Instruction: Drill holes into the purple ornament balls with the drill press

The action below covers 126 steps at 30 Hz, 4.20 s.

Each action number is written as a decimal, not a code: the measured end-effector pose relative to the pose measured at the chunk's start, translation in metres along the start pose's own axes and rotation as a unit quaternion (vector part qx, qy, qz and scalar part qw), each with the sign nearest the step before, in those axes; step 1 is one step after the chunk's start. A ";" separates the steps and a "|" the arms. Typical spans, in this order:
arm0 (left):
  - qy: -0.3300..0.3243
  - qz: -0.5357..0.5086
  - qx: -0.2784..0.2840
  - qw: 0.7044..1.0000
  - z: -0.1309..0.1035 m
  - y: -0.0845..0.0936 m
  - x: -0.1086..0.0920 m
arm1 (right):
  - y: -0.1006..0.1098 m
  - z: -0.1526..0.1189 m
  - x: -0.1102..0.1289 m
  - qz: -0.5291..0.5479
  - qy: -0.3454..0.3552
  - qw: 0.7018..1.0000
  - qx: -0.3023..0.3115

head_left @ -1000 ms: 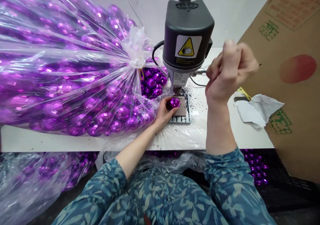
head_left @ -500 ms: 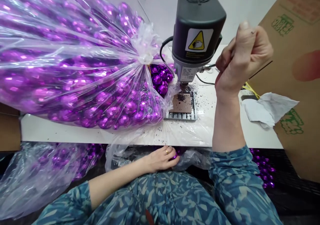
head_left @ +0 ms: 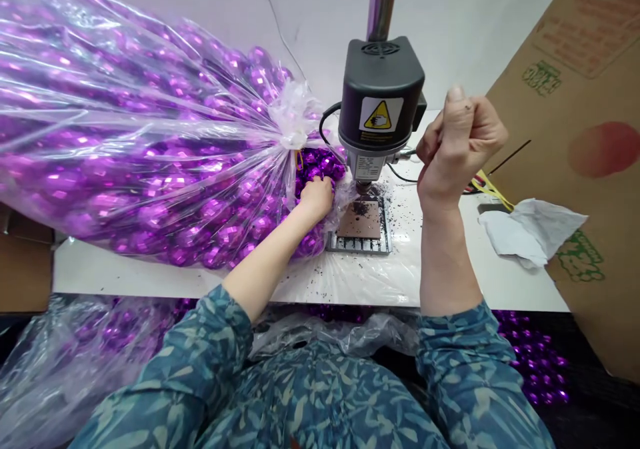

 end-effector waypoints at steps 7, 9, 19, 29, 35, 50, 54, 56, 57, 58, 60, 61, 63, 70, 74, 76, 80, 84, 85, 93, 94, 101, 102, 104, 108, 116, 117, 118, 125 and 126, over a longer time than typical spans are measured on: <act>0.004 -0.119 -0.023 0.993 0.009 0.002 0.017 | 0.001 -0.003 0.002 -0.010 0.002 1.000 0.023; 0.011 -0.280 -0.082 0.956 -0.007 0.016 0.023 | 0.001 -0.003 0.003 -0.002 0.003 1.000 0.025; -0.044 -0.698 0.075 0.711 -0.119 -0.061 -0.022 | 0.000 -0.004 0.002 0.011 -0.014 1.000 -0.005; 0.012 -0.651 -0.129 0.748 -0.051 -0.095 0.016 | 0.001 -0.005 0.006 0.009 -0.013 1.000 0.001; -0.020 -0.674 -0.110 0.730 -0.039 -0.097 0.014 | -0.001 -0.007 0.007 -0.026 -0.028 0.999 0.001; 0.030 -0.735 -0.007 0.677 -0.035 -0.098 0.014 | 0.000 -0.007 0.009 -0.039 -0.028 0.999 0.001; 0.055 -0.749 -0.007 0.661 -0.037 -0.094 0.013 | 0.000 -0.007 0.009 -0.050 -0.022 0.998 -0.006; 0.058 -0.750 -0.008 0.659 -0.039 -0.092 0.012 | 0.000 -0.007 0.009 -0.047 -0.019 0.999 -0.006; 0.058 -0.750 -0.009 0.659 -0.040 -0.091 0.012 | 0.000 -0.007 0.010 -0.040 -0.017 0.999 -0.006; 0.056 -0.751 -0.010 0.658 -0.041 -0.090 0.012 | 0.000 -0.007 0.010 -0.032 -0.016 0.999 -0.005; 0.051 -0.760 -0.003 0.648 -0.044 -0.089 0.010 | 0.000 -0.008 0.009 -0.020 -0.016 1.000 -0.002; 0.049 -0.768 0.005 0.639 -0.045 -0.088 0.010 | 0.000 -0.008 0.009 -0.019 -0.016 1.000 -0.001; 0.051 -0.782 0.023 0.621 -0.047 -0.088 0.009 | 0.000 -0.008 0.009 -0.027 -0.018 0.999 -0.001; 0.050 -0.790 0.040 0.610 -0.051 -0.085 0.009 | 0.000 -0.010 0.011 -0.028 -0.021 0.999 0.000; 0.045 -0.747 -0.034 0.662 -0.056 -0.087 0.019 | 0.000 -0.009 0.010 0.006 -0.010 1.000 -0.006; 0.032 -0.719 -0.071 0.690 -0.059 -0.085 0.023 | 0.000 -0.009 0.010 0.012 -0.006 1.000 -0.009; 0.008 -0.727 -0.062 0.684 -0.058 -0.081 0.022 | 0.000 -0.009 0.009 0.006 -0.002 1.000 -0.008; 0.010 -0.764 -0.065 0.642 -0.049 -0.085 0.021 | 0.002 -0.009 0.008 0.006 0.012 1.000 0.012; 0.013 -0.764 -0.068 0.642 -0.046 -0.088 0.022 | 0.002 -0.009 0.008 0.005 0.016 1.000 0.017; -0.012 -0.737 -0.076 0.671 -0.021 -0.108 0.022 | 0.003 -0.009 0.005 -0.029 0.010 1.000 0.005; -0.019 -0.737 -0.076 0.672 -0.019 -0.109 0.022 | 0.003 -0.010 0.006 -0.033 0.009 0.999 0.007; -0.082 -0.718 -0.039 0.690 -0.012 -0.118 0.022 | 0.002 -0.009 0.011 0.031 0.034 0.999 0.015; -0.091 -0.714 -0.033 0.694 -0.011 -0.118 0.022 | 0.002 -0.009 0.011 0.032 0.035 0.999 0.012; -0.107 -0.706 -0.026 0.699 -0.011 -0.119 0.020 | 0.003 -0.009 0.010 0.025 0.034 0.999 0.007; -0.135 -0.688 -0.029 0.712 -0.013 -0.117 0.015 | 0.002 -0.010 0.011 -0.005 0.025 1.000 0.006; -0.166 -0.642 -0.040 0.748 -0.022 -0.111 0.008 | 0.003 -0.011 0.012 -0.019 0.005 1.000 0.004; -0.165 -0.637 -0.039 0.752 -0.022 -0.111 0.007 | 0.003 -0.011 0.012 -0.016 0.005 1.000 0.004; -0.166 -0.631 -0.040 0.756 -0.023 -0.110 0.006 | 0.003 -0.011 0.012 -0.015 0.006 1.000 0.004; -0.170 -0.599 -0.056 0.781 -0.027 -0.107 0.001 | 0.003 -0.012 0.011 -0.022 -0.003 1.000 0.006; -0.169 -0.598 -0.061 0.781 -0.028 -0.108 0.001 | 0.004 -0.012 0.011 -0.019 0.000 1.000 0.008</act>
Point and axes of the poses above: each hand's wrist, its own z-axis towards the middle knuckle, its own y-axis out of the back of the hand, x = y × z, the point moved 4 cm from there along z, towards the middle knuckle, and after that the axes turned 6 degrees about -z, right-handed, at the moved point
